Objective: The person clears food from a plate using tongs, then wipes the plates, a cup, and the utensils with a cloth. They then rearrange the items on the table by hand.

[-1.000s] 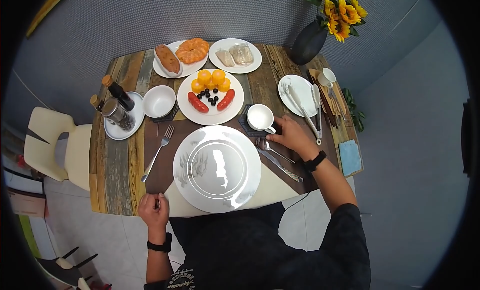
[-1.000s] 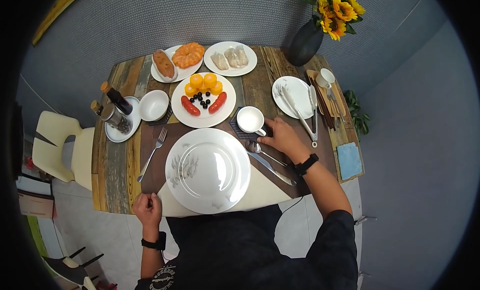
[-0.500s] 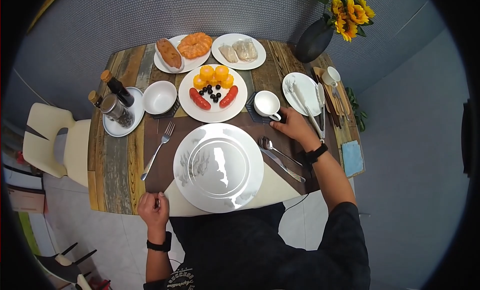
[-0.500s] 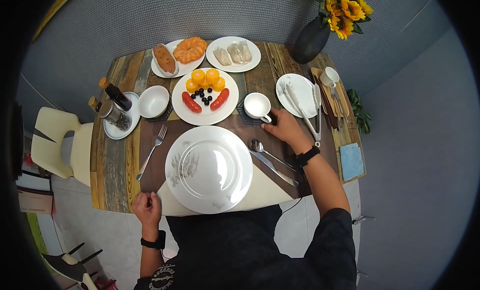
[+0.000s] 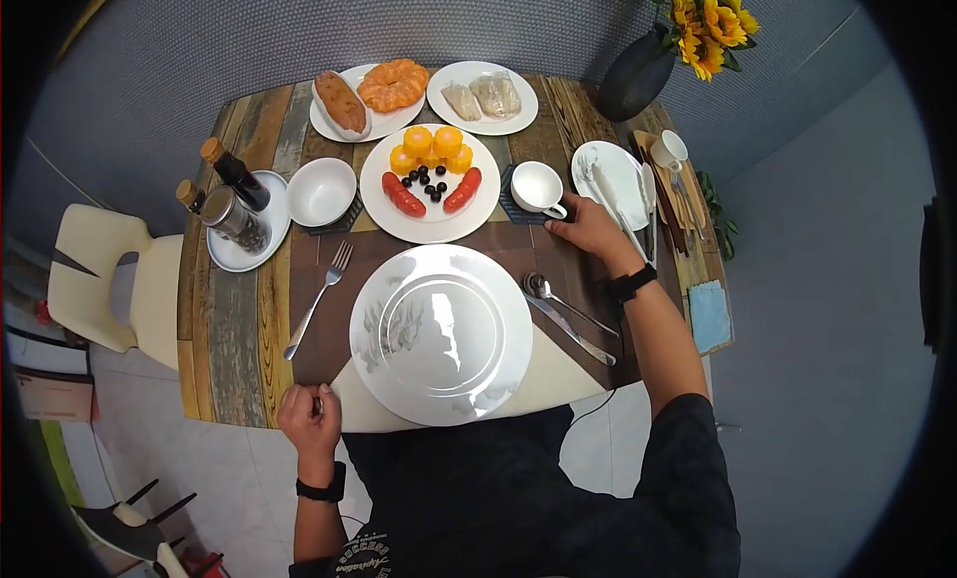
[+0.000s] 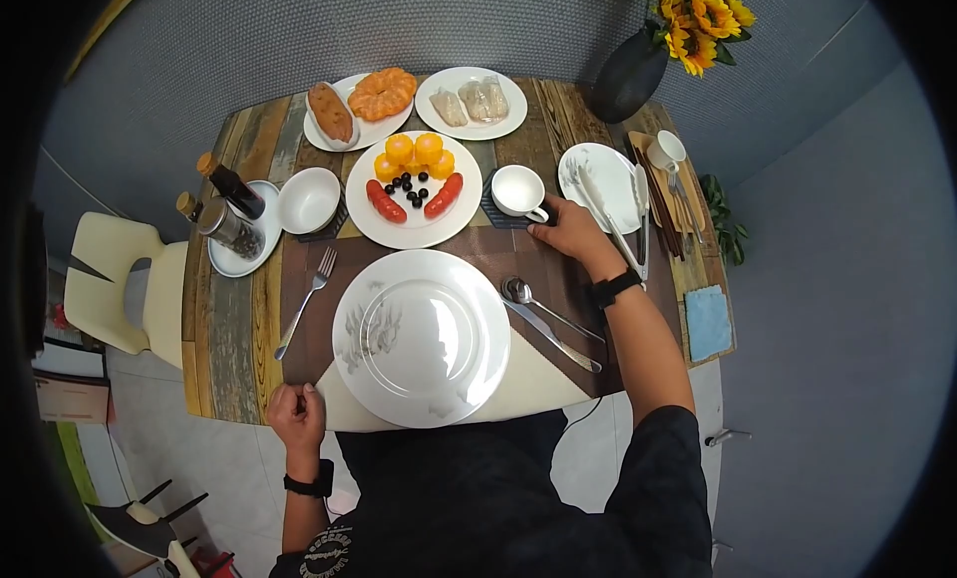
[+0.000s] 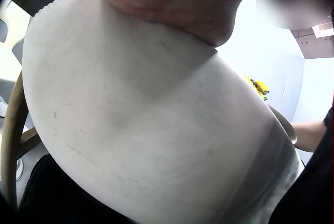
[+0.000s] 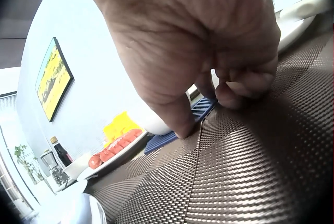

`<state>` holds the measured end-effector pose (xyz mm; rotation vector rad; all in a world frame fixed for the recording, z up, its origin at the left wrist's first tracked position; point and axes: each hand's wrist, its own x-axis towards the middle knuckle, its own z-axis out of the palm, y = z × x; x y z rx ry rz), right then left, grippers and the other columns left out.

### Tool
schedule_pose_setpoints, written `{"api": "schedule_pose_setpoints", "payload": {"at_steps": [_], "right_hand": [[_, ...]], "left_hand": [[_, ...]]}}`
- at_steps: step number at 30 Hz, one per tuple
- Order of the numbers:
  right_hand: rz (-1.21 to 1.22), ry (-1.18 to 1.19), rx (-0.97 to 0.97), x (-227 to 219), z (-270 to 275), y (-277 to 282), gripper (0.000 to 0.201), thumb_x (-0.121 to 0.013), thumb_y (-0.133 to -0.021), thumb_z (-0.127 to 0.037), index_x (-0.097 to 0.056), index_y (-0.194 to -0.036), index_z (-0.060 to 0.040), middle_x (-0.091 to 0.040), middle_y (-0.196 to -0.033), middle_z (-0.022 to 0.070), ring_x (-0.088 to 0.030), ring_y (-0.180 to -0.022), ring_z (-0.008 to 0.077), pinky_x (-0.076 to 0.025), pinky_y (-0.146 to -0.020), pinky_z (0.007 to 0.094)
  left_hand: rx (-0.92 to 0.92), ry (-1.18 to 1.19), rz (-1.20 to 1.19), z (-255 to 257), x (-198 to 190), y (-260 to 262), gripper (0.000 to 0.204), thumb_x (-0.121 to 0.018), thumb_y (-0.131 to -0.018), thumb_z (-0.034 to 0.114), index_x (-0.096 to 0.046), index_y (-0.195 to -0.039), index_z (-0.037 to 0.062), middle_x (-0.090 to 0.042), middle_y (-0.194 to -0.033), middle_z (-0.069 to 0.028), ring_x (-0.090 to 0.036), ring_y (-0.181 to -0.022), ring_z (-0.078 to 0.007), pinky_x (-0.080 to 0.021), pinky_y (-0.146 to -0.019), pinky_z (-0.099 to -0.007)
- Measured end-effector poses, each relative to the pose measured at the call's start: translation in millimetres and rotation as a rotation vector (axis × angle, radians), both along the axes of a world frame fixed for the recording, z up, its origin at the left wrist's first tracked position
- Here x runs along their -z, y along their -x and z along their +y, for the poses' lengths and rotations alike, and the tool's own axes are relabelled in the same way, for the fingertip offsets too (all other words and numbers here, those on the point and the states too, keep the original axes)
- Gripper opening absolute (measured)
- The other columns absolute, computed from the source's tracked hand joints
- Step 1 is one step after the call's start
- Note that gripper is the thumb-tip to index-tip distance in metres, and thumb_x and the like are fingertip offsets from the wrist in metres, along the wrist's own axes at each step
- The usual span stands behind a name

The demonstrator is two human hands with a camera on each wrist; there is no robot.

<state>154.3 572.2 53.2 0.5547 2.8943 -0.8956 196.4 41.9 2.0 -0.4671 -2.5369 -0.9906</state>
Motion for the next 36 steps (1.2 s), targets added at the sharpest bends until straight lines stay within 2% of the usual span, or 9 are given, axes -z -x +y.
{"api": "schedule_pose_setpoints", "payload": {"at_steps": [4, 10, 13, 15, 18, 19, 26, 28, 36], "right_hand": [[-0.028, 0.022, 0.024, -0.2, -0.4, 3.2, 0.069, -0.08, -0.084, -0.025, -0.054, -0.146, -0.0068, -0.075, -0.103, 0.0164, -0.072, -0.092, 0.0252, -0.054, -0.086, 0.0354], [-0.029, -0.083, 0.032, 3.5, 1.2, 7.7, 0.07, -0.079, -0.084, -0.028, -0.054, -0.147, -0.0094, -0.074, -0.093, 0.016, -0.071, -0.086, 0.0288, -0.054, -0.082, 0.0378], [0.002, -0.051, 0.025, 5.5, 3.8, 10.0, 0.071, -0.079, -0.084, -0.026, -0.053, -0.147, -0.0096, -0.072, -0.085, 0.0133, -0.068, -0.073, 0.0245, -0.053, -0.071, 0.0369], [-0.048, 0.014, 0.045, 8.1, 7.9, 11.8, 0.072, -0.079, -0.085, -0.023, -0.05, -0.15, -0.011, -0.069, -0.08, 0.0099, -0.062, -0.061, 0.0183, -0.051, -0.06, 0.0329], [-0.115, 0.086, 0.094, 5.6, 7.4, 13.8, 0.074, -0.078, -0.086, -0.019, -0.046, -0.153, -0.0124, -0.067, -0.078, 0.007, -0.056, -0.054, 0.0131, -0.048, -0.053, 0.0295], [-0.116, 0.087, 0.096, 3.2, 6.6, 14.3, 0.074, -0.078, -0.086, -0.019, -0.046, -0.153, -0.0124, -0.067, -0.078, 0.007, -0.056, -0.054, 0.0131, -0.048, -0.053, 0.0295], [-0.205, 0.204, 0.137, -16.3, 0.0, 18.2, 0.075, -0.077, -0.087, -0.017, -0.044, -0.154, -0.0169, -0.067, -0.08, 0.0035, -0.056, -0.054, 0.0111, -0.048, -0.052, 0.0278], [-0.221, 0.22, 0.146, -18.2, -0.2, 18.6, 0.075, -0.077, -0.087, -0.016, -0.044, -0.155, -0.0177, -0.067, -0.081, 0.0029, -0.056, -0.054, 0.0108, -0.048, -0.052, 0.0273], [-0.229, 0.216, 0.146, -10.9, 2.3, 18.0, 0.074, -0.074, -0.089, -0.015, -0.042, -0.156, -0.0184, -0.068, -0.081, 0.0032, -0.058, -0.054, 0.0112, -0.051, -0.053, 0.027]], "left_hand": [[-0.001, -0.003, -0.008, -1.1, 2.0, -0.2, 0.019, -0.068, -0.082, 0.003, -0.056, -0.067, 0.0017, -0.048, -0.062, -0.0108, -0.049, -0.056, -0.0289, -0.036, -0.052, -0.0415], [-0.004, 0.003, -0.015, -1.3, 2.6, -0.4, 0.02, -0.069, -0.082, 0.003, -0.055, -0.067, 0.0026, -0.047, -0.061, -0.0098, -0.048, -0.055, -0.0278, -0.035, -0.051, -0.0411], [-0.003, -0.002, -0.015, -2.0, 4.5, 0.0, 0.021, -0.069, -0.082, 0.003, -0.055, -0.067, 0.0026, -0.047, -0.061, -0.0099, -0.048, -0.055, -0.0281, -0.035, -0.051, -0.0413], [-0.001, 0.0, -0.011, -1.7, 4.1, 0.1, 0.021, -0.069, -0.082, 0.003, -0.055, -0.067, 0.0026, -0.047, -0.061, -0.0099, -0.048, -0.055, -0.0282, -0.035, -0.052, -0.0415], [0.011, 0.008, 0.008, -2.6, 4.4, 0.5, 0.021, -0.068, -0.084, 0.004, -0.055, -0.068, 0.0015, -0.047, -0.061, -0.0095, -0.047, -0.054, -0.0257, -0.034, -0.051, -0.0392], [0.021, 0.013, 0.023, -2.8, 4.8, 0.9, 0.022, -0.068, -0.086, 0.004, -0.055, -0.069, 0.0005, -0.047, -0.061, -0.009, -0.047, -0.054, -0.0231, -0.034, -0.05, -0.0369], [0.03, 0.008, 0.013, -1.9, 3.6, 0.0, 0.021, -0.067, -0.087, 0.004, -0.056, -0.07, 0.0004, -0.047, -0.061, -0.009, -0.046, -0.053, -0.0224, -0.034, -0.05, -0.0365], [0.003, -0.01, -0.039, -1.4, 3.6, -1.3, 0.021, -0.068, -0.084, 0.004, -0.055, -0.068, 0.0022, -0.047, -0.061, -0.0102, -0.048, -0.056, -0.0283, -0.035, -0.053, -0.0409], [0.01, -0.013, -0.02, -2.6, 4.1, -0.8, 0.02, -0.068, -0.083, 0.003, -0.056, -0.068, 0.0019, -0.048, -0.061, -0.0104, -0.048, -0.056, -0.0286, -0.035, -0.052, -0.0408]]}}
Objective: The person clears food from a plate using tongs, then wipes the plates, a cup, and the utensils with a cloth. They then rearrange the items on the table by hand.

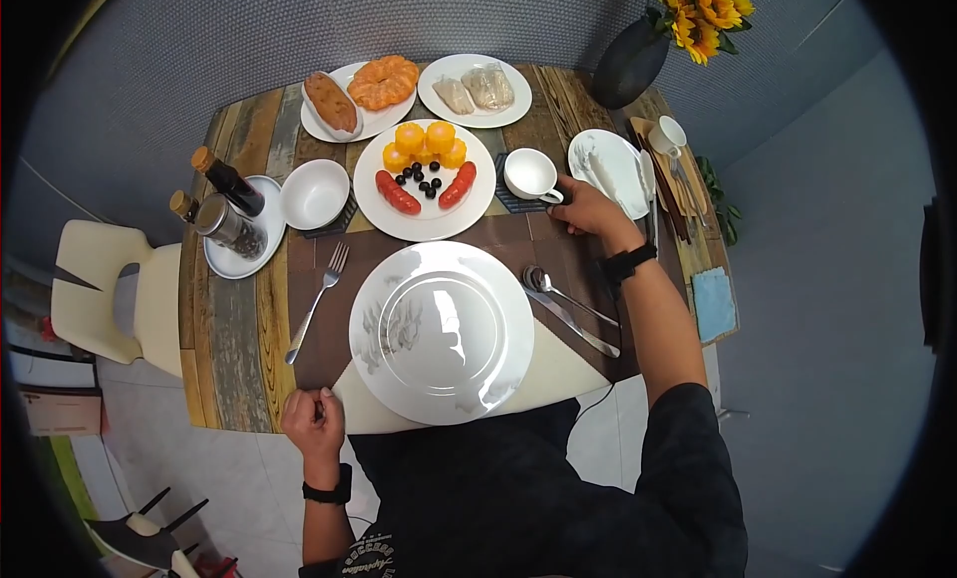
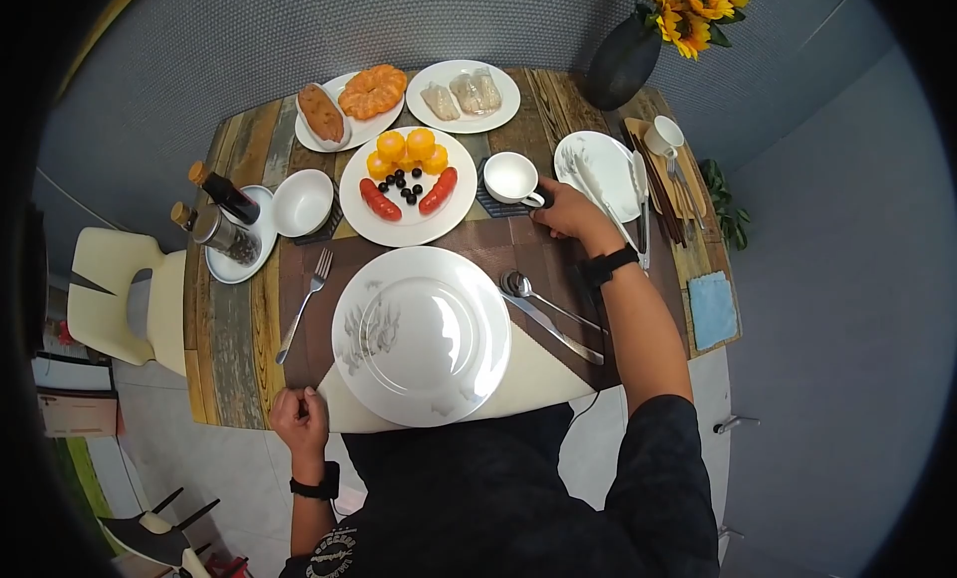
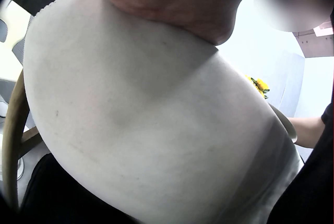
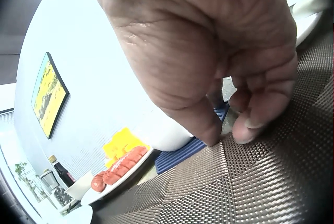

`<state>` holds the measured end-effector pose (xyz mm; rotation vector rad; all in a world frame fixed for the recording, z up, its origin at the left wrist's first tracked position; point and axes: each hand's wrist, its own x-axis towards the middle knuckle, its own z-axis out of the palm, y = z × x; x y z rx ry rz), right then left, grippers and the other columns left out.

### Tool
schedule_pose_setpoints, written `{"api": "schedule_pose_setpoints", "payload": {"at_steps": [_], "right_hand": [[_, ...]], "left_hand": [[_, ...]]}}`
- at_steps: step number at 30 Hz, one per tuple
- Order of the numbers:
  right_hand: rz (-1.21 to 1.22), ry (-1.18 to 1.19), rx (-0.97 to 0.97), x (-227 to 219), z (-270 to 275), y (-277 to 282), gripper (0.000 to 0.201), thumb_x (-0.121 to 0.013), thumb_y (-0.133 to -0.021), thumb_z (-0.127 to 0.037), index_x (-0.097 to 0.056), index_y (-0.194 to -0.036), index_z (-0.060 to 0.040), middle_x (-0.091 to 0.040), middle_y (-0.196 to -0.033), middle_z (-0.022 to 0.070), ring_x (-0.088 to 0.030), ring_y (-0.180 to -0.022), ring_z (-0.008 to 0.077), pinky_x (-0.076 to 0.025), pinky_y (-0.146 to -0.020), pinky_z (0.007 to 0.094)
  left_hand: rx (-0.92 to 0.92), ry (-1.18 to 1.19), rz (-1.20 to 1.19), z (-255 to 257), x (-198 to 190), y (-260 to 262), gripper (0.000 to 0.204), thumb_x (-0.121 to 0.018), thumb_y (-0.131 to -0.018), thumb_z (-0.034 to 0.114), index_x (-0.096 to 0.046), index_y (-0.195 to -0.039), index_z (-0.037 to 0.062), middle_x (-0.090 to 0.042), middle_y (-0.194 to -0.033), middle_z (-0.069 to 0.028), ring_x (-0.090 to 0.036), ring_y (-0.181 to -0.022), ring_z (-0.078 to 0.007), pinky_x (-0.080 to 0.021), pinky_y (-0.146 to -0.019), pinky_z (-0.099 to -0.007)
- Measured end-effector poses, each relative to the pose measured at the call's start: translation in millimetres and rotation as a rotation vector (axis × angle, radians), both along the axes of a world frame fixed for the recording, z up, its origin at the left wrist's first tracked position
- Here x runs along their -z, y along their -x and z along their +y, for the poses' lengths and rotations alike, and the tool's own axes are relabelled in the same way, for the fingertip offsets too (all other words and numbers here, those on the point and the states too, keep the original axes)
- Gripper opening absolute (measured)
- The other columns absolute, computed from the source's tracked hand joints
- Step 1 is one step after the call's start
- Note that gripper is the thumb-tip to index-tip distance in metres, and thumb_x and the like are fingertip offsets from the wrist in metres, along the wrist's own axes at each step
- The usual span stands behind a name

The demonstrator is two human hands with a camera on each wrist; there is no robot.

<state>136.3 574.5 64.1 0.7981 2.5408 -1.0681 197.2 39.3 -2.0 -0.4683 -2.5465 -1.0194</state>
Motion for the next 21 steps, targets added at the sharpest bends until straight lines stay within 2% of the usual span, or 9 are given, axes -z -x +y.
{"api": "schedule_pose_setpoints", "payload": {"at_steps": [7, 9, 10, 12, 13, 15, 18, 19, 21], "right_hand": [[0.023, -0.057, -0.018, 11.2, -0.1, -2.2, 0.071, -0.072, -0.091, -0.016, -0.042, -0.155, -0.0161, -0.068, -0.08, 0.0045, -0.058, -0.054, 0.012, -0.052, -0.054, 0.0285], [0.087, -0.249, -0.096, 18.3, 0.6, -6.6, 0.072, -0.071, -0.091, -0.015, -0.04, -0.156, -0.0147, -0.071, -0.091, 0.0109, -0.066, -0.07, 0.0188, -0.056, -0.069, 0.0333], [0.088, -0.251, -0.093, 27.2, 4.1, -9.7, 0.072, -0.071, -0.091, -0.015, -0.04, -0.156, -0.0147, -0.071, -0.091, 0.0109, -0.066, -0.07, 0.0188, -0.056, -0.069, 0.0333], [0.286, -0.386, -0.193, 35.8, 5.9, -15.9, 0.072, -0.069, -0.091, -0.013, -0.038, -0.156, -0.0119, -0.071, -0.109, 0.0186, -0.068, -0.094, 0.0272, -0.054, -0.088, 0.0366], [0.288, -0.387, -0.192, 34.6, 5.5, -19.1, 0.072, -0.069, -0.091, -0.013, -0.038, -0.156, -0.0119, -0.071, -0.109, 0.0186, -0.068, -0.094, 0.0272, -0.054, -0.088, 0.0366], [0.273, -0.295, -0.158, 30.3, 5.1, -25.1, 0.075, -0.07, -0.088, -0.017, -0.037, -0.154, -0.0045, -0.062, -0.133, 0.0281, -0.059, -0.125, 0.0415, -0.047, -0.107, 0.0425], [0.333, -0.238, -0.151, 37.0, 10.9, -36.4, 0.073, -0.07, -0.089, -0.019, -0.039, -0.152, -0.0009, -0.066, -0.125, 0.0269, -0.064, -0.117, 0.0409, -0.05, -0.101, 0.0427], [0.334, -0.239, -0.151, 21.2, -0.1, -42.1, 0.073, -0.07, -0.089, -0.019, -0.039, -0.152, -0.0009, -0.066, -0.125, 0.0269, -0.064, -0.117, 0.0409, -0.05, -0.101, 0.0427], [0.281, -0.279, -0.1, -16.0, -22.2, -61.0, 0.053, -0.067, -0.092, -0.019, -0.053, -0.139, -0.0007, -0.07, -0.108, 0.0258, -0.069, -0.099, 0.04, -0.053, -0.086, 0.0446]], "left_hand": [[-0.013, -0.01, 0.004, 1.1, -3.0, -1.0, 0.017, -0.067, -0.083, 0.003, -0.058, -0.069, 0.0016, -0.049, -0.062, -0.0106, -0.05, -0.056, -0.0285, -0.037, -0.052, -0.0407], [-0.01, -0.014, 0.019, 1.3, -2.5, -1.1, 0.016, -0.068, -0.083, 0.003, -0.059, -0.069, 0.0015, -0.049, -0.062, -0.0106, -0.05, -0.056, -0.0285, -0.037, -0.052, -0.0407], [-0.007, -0.016, 0.031, 1.2, -2.0, -0.9, 0.016, -0.068, -0.083, 0.003, -0.059, -0.07, 0.0015, -0.049, -0.062, -0.0106, -0.05, -0.056, -0.0285, -0.038, -0.052, -0.0407], [-0.007, -0.02, 0.031, 1.0, -0.4, -0.8, 0.016, -0.068, -0.083, 0.003, -0.059, -0.07, 0.0014, -0.049, -0.062, -0.0107, -0.05, -0.056, -0.0287, -0.038, -0.052, -0.0408], [-0.01, -0.023, 0.027, 0.6, -0.1, -1.2, 0.016, -0.068, -0.083, 0.003, -0.059, -0.07, 0.0013, -0.049, -0.062, -0.0107, -0.051, -0.056, -0.0288, -0.038, -0.052, -0.0409], [-0.008, -0.023, 0.031, 0.4, -0.5, -1.3, 0.017, -0.068, -0.083, 0.003, -0.059, -0.069, 0.0012, -0.049, -0.062, -0.0108, -0.051, -0.056, -0.0289, -0.038, -0.052, -0.0409], [-0.002, -0.02, 0.041, 0.7, -1.2, -1.4, 0.017, -0.068, -0.083, 0.003, -0.058, -0.069, 0.0011, -0.049, -0.063, -0.0109, -0.051, -0.056, -0.029, -0.038, -0.052, -0.041], [-0.002, -0.016, 0.049, 0.7, -1.3, -1.3, 0.017, -0.068, -0.083, 0.003, -0.058, -0.069, 0.001, -0.05, -0.063, -0.011, -0.051, -0.056, -0.0291, -0.038, -0.052, -0.041], [0.003, -0.018, 0.051, 1.1, -3.1, -1.6, 0.018, -0.067, -0.084, 0.003, -0.058, -0.069, 0.0001, -0.05, -0.062, -0.0116, -0.051, -0.056, -0.0286, -0.038, -0.052, -0.0406]]}}
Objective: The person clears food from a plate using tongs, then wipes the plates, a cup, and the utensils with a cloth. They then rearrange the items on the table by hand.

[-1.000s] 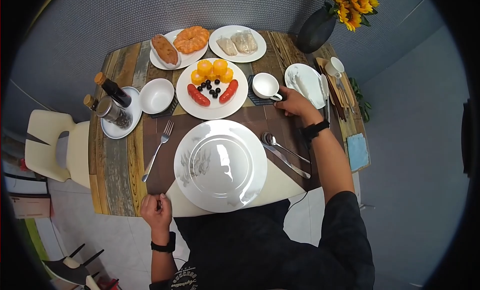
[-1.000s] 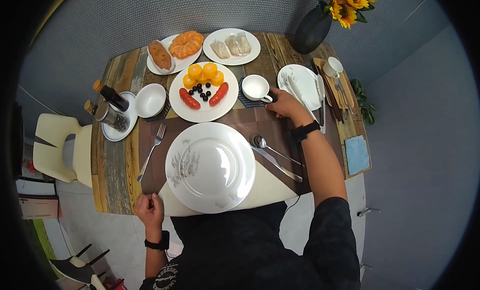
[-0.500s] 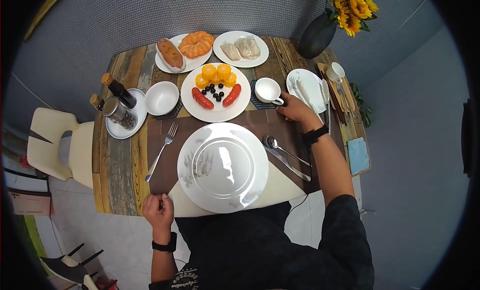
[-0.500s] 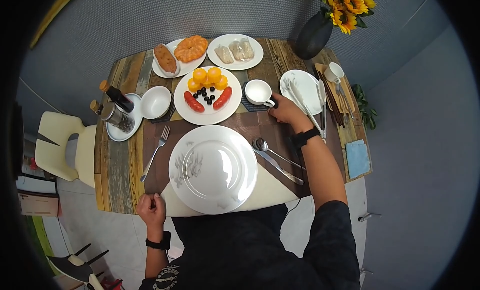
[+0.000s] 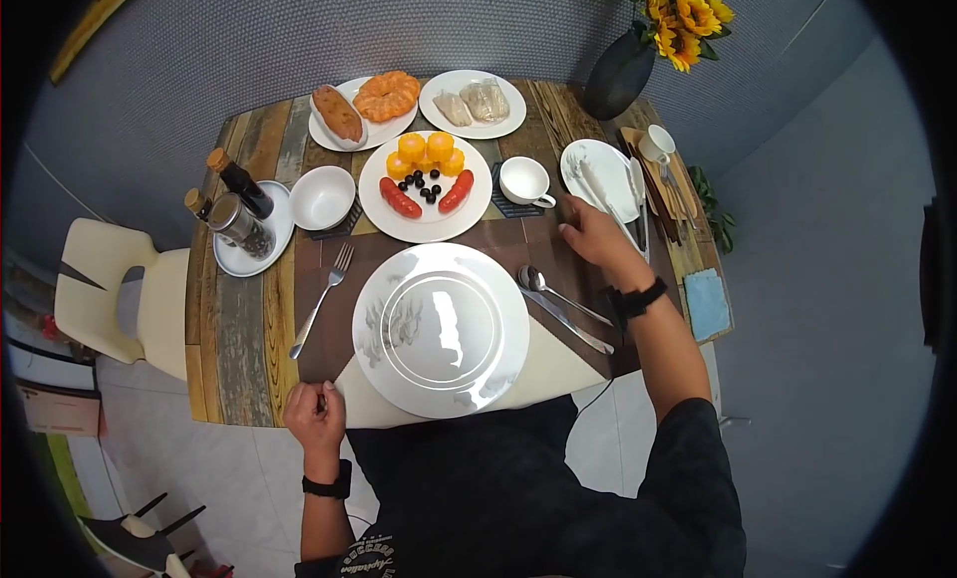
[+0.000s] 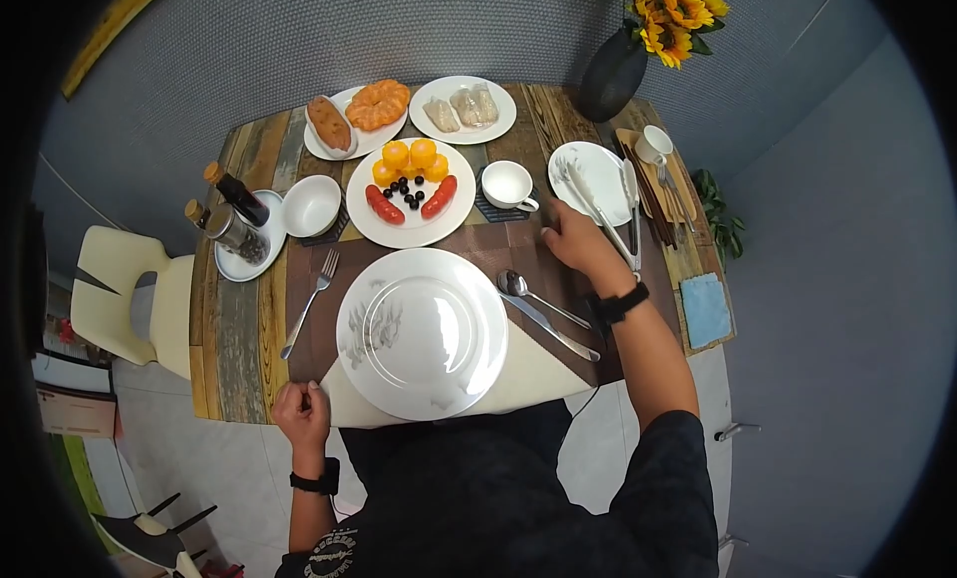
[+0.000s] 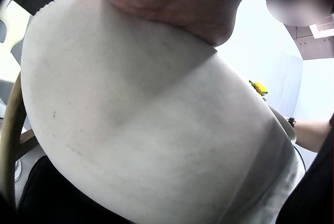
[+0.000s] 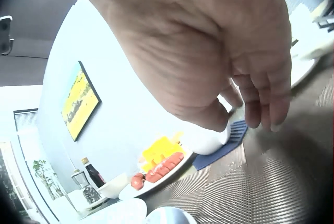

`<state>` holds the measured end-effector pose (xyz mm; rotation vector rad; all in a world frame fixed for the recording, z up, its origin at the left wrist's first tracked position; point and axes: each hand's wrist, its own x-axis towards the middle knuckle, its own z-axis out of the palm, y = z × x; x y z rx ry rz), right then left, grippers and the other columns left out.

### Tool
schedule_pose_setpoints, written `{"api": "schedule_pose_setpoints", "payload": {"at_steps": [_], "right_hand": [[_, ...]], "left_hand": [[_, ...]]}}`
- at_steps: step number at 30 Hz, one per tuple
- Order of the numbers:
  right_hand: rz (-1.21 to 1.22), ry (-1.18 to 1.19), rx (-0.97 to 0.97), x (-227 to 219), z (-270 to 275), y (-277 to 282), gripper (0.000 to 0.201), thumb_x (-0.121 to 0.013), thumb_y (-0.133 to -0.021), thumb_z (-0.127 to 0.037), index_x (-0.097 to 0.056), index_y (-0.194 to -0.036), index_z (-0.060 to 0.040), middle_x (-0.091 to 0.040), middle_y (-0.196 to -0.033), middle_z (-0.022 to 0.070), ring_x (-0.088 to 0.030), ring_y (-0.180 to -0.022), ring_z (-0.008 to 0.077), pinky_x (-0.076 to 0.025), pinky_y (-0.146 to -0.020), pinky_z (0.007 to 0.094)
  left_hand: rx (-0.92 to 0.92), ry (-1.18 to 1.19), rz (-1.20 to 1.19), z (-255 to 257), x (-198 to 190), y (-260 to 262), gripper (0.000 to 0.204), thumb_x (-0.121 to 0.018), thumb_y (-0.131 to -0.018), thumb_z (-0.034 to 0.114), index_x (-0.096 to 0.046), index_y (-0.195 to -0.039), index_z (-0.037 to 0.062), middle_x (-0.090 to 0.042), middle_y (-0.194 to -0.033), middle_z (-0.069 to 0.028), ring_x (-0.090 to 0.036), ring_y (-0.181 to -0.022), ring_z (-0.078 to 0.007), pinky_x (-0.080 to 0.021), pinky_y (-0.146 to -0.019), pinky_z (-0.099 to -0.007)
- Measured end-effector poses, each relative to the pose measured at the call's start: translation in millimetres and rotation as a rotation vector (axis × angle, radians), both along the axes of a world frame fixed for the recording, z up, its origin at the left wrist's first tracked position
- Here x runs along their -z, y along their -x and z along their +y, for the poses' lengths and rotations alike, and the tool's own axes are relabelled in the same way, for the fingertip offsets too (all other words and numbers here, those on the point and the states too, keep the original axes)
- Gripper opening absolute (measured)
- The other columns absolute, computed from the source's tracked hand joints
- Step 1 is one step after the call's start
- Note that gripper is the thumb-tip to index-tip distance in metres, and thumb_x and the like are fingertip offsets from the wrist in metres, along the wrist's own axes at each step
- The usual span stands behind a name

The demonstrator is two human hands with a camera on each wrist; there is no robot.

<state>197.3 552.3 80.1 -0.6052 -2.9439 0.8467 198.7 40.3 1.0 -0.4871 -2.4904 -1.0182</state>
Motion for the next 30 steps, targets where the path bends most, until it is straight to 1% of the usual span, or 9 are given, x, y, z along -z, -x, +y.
{"api": "schedule_pose_setpoints", "payload": {"at_steps": [1, 5, 6, 8, 12, 14, 18, 21, 30], "right_hand": [[0.001, 0.0, -0.002, -10.5, -6.0, -8.9, 0.053, -0.067, -0.092, -0.019, -0.053, -0.139, -0.0007, -0.07, -0.108, 0.0258, -0.069, -0.099, 0.04, -0.053, -0.086, 0.0446], [0.197, -0.118, -0.013, -28.3, -10.5, -59.6, 0.017, -0.057, -0.099, -0.015, -0.061, -0.105, -0.0003, -0.062, -0.077, 0.0213, -0.063, -0.07, 0.0357, -0.048, -0.065, 0.0448], [0.195, -0.12, -0.015, -26.8, -10.0, -75.0, 0.017, -0.057, -0.099, -0.015, -0.061, -0.105, -0.0003, -0.062, -0.077, 0.0213, -0.063, -0.07, 0.0357, -0.048, -0.065, 0.0448], [0.35, 0.096, 0.168, -21.4, -10.4, -108.3, 0.012, -0.055, -0.1, -0.011, -0.058, -0.105, -0.0014, -0.057, -0.074, 0.0132, -0.056, -0.063, 0.0262, -0.047, -0.062, 0.0382], [0.536, 0.283, 0.365, 13.7, -2.9, -166.7, 0.008, -0.053, -0.1, -0.007, -0.056, -0.105, -0.0015, -0.056, -0.082, 0.0066, -0.054, -0.069, 0.0171, -0.046, -0.065, 0.0315], [0.672, -0.037, 0.391, 42.2, 7.3, -188.0, 0.008, -0.052, -0.101, -0.007, -0.054, -0.106, -0.0009, -0.055, -0.089, 0.0033, -0.054, -0.079, 0.0134, -0.046, -0.072, 0.0286], [0.717, 0.075, 0.574, 82.7, 5.4, -210.1, 0.01, -0.054, -0.103, -0.01, -0.055, -0.101, 0.0001, -0.054, -0.086, 0.0035, -0.052, -0.083, 0.0119, -0.045, -0.076, 0.0271], [0.727, -0.011, 0.677, 83.3, -4.3, -205.5, 0.019, -0.055, -0.104, -0.01, -0.054, -0.088, 0.0002, -0.052, -0.08, 0.0024, -0.045, -0.077, 0.0095, -0.042, -0.07, 0.0261], [0.711, 0.0, 0.733, 87.3, -9.6, -203.1, 0.024, -0.061, -0.099, -0.01, -0.054, -0.08, 0.0011, -0.05, -0.066, 0.0025, -0.044, -0.064, 0.0092, -0.04, -0.056, 0.0292]], "left_hand": [[0.006, -0.002, 0.002, 0.1, -1.0, 0.2, 0.018, -0.066, -0.084, 0.002, -0.057, -0.069, -0.0008, -0.05, -0.062, -0.0123, -0.051, -0.055, -0.028, -0.037, -0.052, -0.0402], [0.004, 0.0, 0.0, 0.4, -1.1, 0.7, 0.018, -0.067, -0.084, 0.002, -0.057, -0.069, -0.0007, -0.05, -0.062, -0.0121, -0.051, -0.055, -0.0281, -0.038, -0.052, -0.0405], [0.004, 0.008, 0.006, 0.3, -0.6, 1.1, 0.018, -0.067, -0.084, 0.002, -0.057, -0.069, -0.0006, -0.05, -0.062, -0.0119, -0.05, -0.055, -0.0278, -0.037, -0.052, -0.0402], [0.006, 0.017, 0.008, -0.6, 0.1, 0.7, 0.019, -0.067, -0.084, 0.002, -0.057, -0.069, -0.0005, -0.049, -0.062, -0.0116, -0.05, -0.055, -0.0275, -0.037, -0.051, -0.0399], [0.0, 0.027, -0.028, -0.1, 0.4, 1.0, 0.018, -0.068, -0.082, 0.002, -0.057, -0.068, 0.0014, -0.049, -0.062, -0.0111, -0.05, -0.056, -0.0288, -0.037, -0.052, -0.0412], [-0.005, 0.027, -0.029, 2.1, -0.7, 1.7, 0.018, -0.068, -0.082, 0.002, -0.057, -0.068, 0.0015, -0.049, -0.062, -0.011, -0.05, -0.055, -0.0285, -0.037, -0.051, -0.0412], [-0.013, 0.031, -0.03, 4.2, -4.4, 2.3, 0.018, -0.069, -0.081, 0.002, -0.057, -0.068, 0.0015, -0.05, -0.062, -0.0106, -0.05, -0.055, -0.0278, -0.037, -0.051, -0.0399], [-0.03, 0.025, -0.038, 6.9, -7.8, 1.0, 0.019, -0.07, -0.081, 0.002, -0.057, -0.067, 0.0015, -0.05, -0.062, -0.0106, -0.05, -0.055, -0.0275, -0.038, -0.051, -0.0393], [0.019, 0.052, 0.002, 0.9, 4.5, 0.0, 0.023, -0.065, -0.085, 0.001, -0.051, -0.066, 0.0012, -0.045, -0.061, -0.0116, -0.046, -0.055, -0.0294, -0.034, -0.052, -0.0415]]}}
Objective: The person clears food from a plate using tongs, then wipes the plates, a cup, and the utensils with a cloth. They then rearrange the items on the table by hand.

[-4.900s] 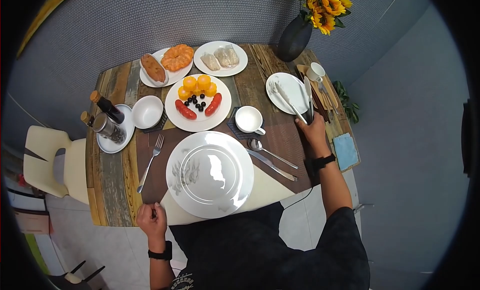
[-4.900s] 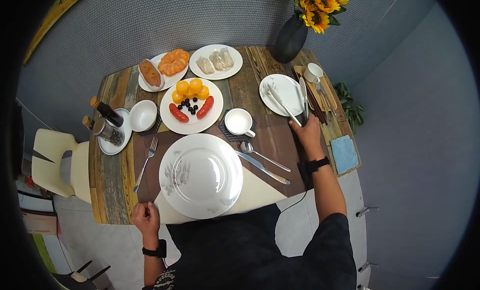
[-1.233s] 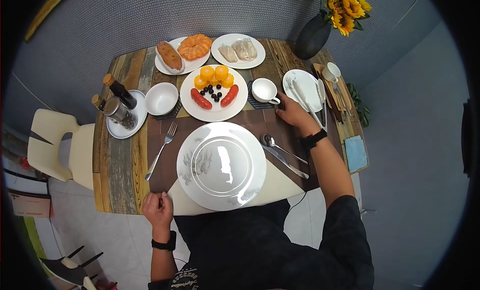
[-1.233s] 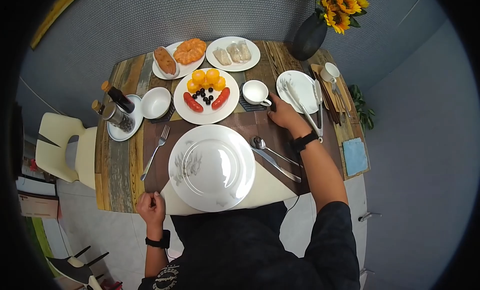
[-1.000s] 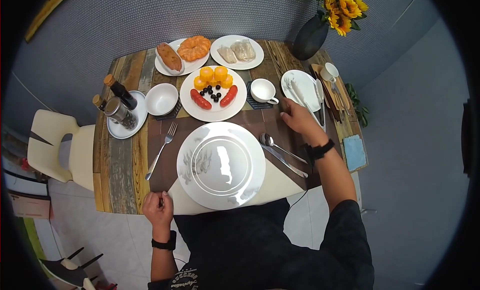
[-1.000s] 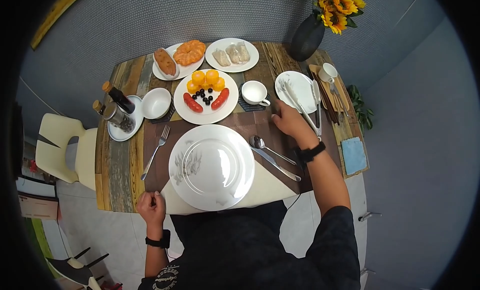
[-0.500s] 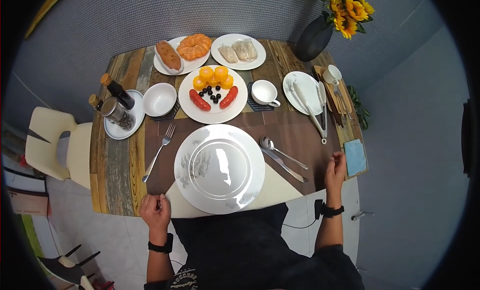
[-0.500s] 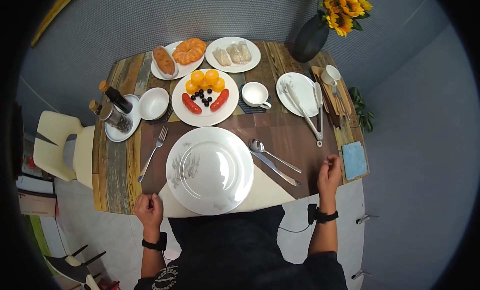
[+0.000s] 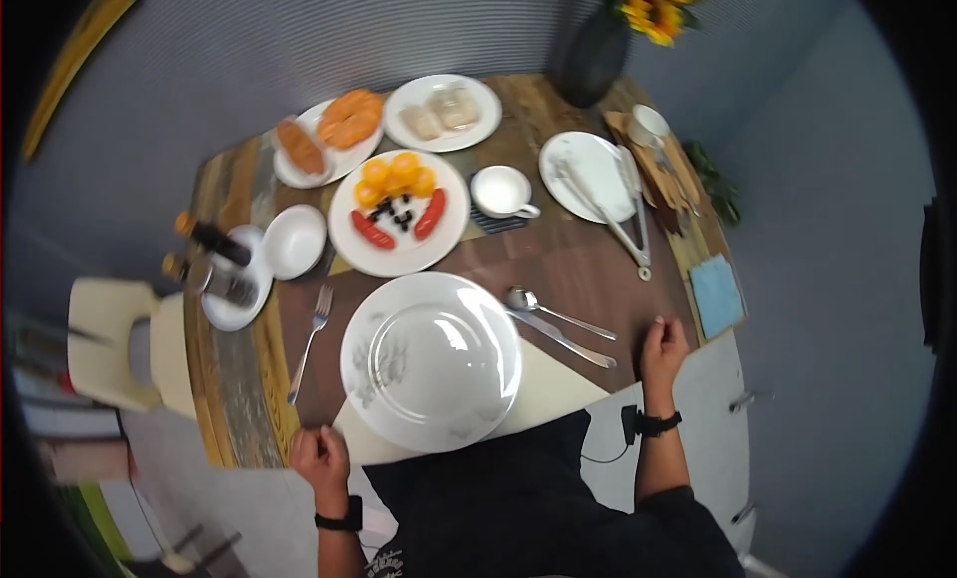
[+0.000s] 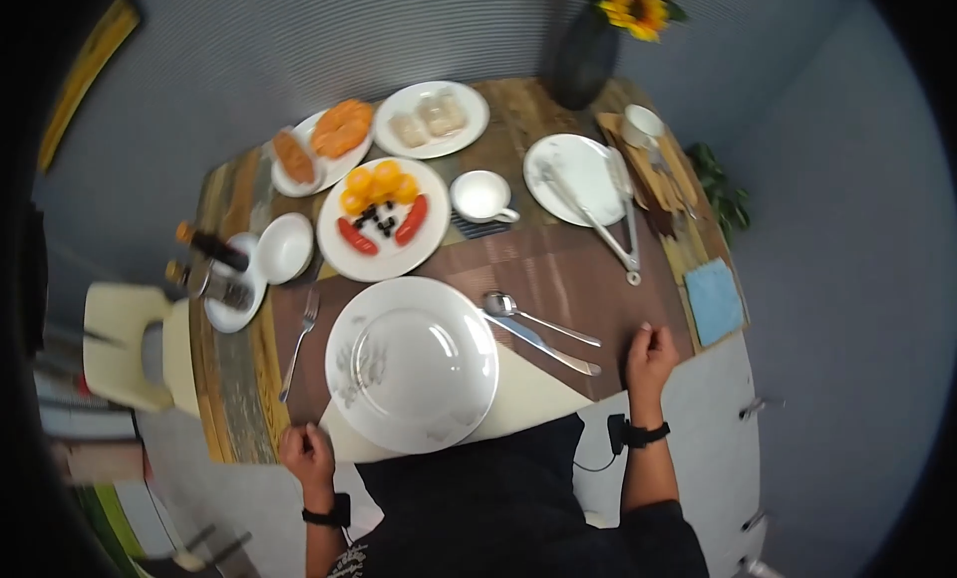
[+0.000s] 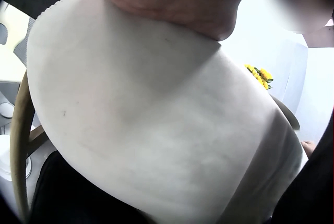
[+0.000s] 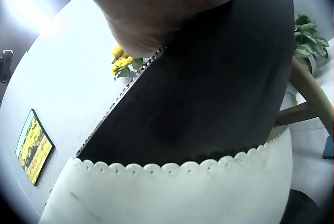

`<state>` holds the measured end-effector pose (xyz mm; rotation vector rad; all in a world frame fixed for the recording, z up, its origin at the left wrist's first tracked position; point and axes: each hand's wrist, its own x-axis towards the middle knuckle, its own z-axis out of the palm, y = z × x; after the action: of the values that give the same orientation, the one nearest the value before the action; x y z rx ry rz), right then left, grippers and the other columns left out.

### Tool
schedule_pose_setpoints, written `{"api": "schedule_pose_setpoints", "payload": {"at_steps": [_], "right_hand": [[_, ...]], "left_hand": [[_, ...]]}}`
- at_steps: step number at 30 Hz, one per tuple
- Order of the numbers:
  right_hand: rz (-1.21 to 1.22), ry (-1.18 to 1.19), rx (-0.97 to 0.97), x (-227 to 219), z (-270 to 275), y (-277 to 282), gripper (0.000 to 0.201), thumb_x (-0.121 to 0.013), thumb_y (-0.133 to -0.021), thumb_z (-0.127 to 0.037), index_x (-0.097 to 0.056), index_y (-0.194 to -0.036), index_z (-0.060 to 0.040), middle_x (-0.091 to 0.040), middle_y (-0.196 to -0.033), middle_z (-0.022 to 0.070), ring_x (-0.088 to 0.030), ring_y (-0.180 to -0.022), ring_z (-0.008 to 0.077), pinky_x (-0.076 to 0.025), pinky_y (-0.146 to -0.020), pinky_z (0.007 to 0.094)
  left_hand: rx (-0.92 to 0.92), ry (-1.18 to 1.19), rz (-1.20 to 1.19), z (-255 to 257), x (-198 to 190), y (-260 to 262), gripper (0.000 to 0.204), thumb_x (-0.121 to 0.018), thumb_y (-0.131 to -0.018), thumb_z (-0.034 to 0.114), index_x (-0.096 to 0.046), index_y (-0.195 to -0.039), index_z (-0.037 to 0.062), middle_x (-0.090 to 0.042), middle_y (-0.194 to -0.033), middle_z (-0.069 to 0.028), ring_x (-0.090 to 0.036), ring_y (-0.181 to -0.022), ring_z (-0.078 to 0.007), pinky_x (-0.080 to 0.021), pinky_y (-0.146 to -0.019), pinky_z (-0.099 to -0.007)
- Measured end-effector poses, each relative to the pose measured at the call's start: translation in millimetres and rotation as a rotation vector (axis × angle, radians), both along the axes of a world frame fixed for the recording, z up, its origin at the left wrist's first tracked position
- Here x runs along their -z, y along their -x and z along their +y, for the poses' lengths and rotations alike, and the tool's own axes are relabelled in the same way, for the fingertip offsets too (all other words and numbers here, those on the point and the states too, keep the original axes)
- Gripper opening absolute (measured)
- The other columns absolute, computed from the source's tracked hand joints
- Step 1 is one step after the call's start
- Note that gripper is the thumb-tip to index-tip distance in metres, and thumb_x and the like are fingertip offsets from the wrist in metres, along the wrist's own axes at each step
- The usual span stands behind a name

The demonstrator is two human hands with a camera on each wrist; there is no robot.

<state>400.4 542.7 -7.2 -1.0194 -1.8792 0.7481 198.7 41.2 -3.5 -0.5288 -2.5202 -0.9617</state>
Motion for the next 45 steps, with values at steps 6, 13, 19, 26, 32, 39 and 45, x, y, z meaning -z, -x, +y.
{"api": "schedule_pose_setpoints", "payload": {"at_steps": [6, 13, 19, 26, 32, 39, 45], "right_hand": [[-0.087, -0.082, 0.104, -15.7, -6.6, 4.6, 0.019, -0.066, -0.093, -0.011, -0.059, -0.08, 0.0003, -0.056, -0.063, 0.011, -0.053, -0.058, 0.0166, -0.043, -0.056, 0.0333], [-0.124, -0.082, 0.114, -19.1, -7.2, 5.3, 0.019, -0.067, -0.092, -0.011, -0.059, -0.08, 0.0009, -0.057, -0.064, 0.0139, -0.054, -0.056, 0.0232, -0.044, -0.056, 0.0361], [-0.152, -0.096, 0.114, -23.8, -8.7, 7.3, 0.021, -0.067, -0.092, -0.012, -0.059, -0.077, 0.0013, -0.058, -0.066, 0.016, -0.055, -0.056, 0.0273, -0.044, -0.056, 0.038], [-0.171, -0.071, 0.073, -12.6, -3.6, 5.4, 0.021, -0.066, -0.093, -0.011, -0.059, -0.078, 0.0023, -0.057, -0.065, 0.0159, -0.053, -0.056, 0.0227, -0.044, -0.056, 0.0371], [-0.148, -0.089, 0.017, -17.3, -8.4, 10.0, 0.022, -0.063, -0.097, -0.012, -0.06, -0.082, 0.0045, -0.06, -0.065, 0.0126, -0.052, -0.059, 0.0144, -0.047, -0.059, 0.0327], [-0.174, -0.063, -0.008, -10.0, -3.4, 7.0, 0.02, -0.063, -0.098, -0.012, -0.06, -0.084, 0.0031, -0.058, -0.066, 0.0064, -0.051, -0.063, 0.0108, -0.046, -0.06, 0.0291], [-0.174, -0.137, -0.285, -35.5, -18.1, 22.4, 0.01, -0.069, -0.09, -0.007, -0.068, -0.094, 0.0019, -0.067, -0.086, 0.0111, -0.065, -0.077, 0.0193, -0.052, -0.072, 0.0324]], "left_hand": [[-0.011, 0.031, -0.022, -1.7, 4.0, -1.6, 0.025, -0.063, -0.087, 0.002, -0.05, -0.066, 0.0006, -0.044, -0.062, -0.0122, -0.044, -0.055, -0.029, -0.032, -0.053, -0.0421], [-0.043, 0.043, -0.079, -2.4, 4.3, -2.3, 0.026, -0.063, -0.089, 0.006, -0.051, -0.067, -0.0001, -0.045, -0.062, -0.0119, -0.045, -0.056, -0.0284, -0.032, -0.052, -0.042], [-0.041, 0.045, -0.048, -3.1, 2.9, -1.0, 0.026, -0.063, -0.088, 0.006, -0.05, -0.066, 0.0008, -0.045, -0.062, -0.0115, -0.046, -0.056, -0.0289, -0.033, -0.053, -0.0423], [-0.066, 0.002, -0.003, -3.8, 1.9, 0.4, 0.022, -0.064, -0.085, 0.003, -0.051, -0.068, 0.002, -0.046, -0.063, -0.013, -0.048, -0.057, -0.0322, -0.036, -0.054, -0.0445], [-0.05, -0.01, -0.019, -2.7, -2.1, 1.1, 0.021, -0.065, -0.082, 0.001, -0.052, -0.067, 0.0022, -0.047, -0.062, -0.0125, -0.049, -0.057, -0.0328, -0.036, -0.053, -0.0442], [-0.039, -0.054, -0.001, 0.7, -9.7, 2.0, 0.021, -0.066, -0.081, 0.0, -0.052, -0.066, 0.0022, -0.048, -0.062, -0.0107, -0.049, -0.055, -0.0288, -0.036, -0.05, -0.0404], [-0.031, -0.045, 0.004, -1.0, -5.5, 0.7, 0.018, -0.065, -0.084, 0.001, -0.056, -0.07, 0.0004, -0.049, -0.064, -0.0121, -0.05, -0.056, -0.0283, -0.037, -0.052, -0.0404]]}}
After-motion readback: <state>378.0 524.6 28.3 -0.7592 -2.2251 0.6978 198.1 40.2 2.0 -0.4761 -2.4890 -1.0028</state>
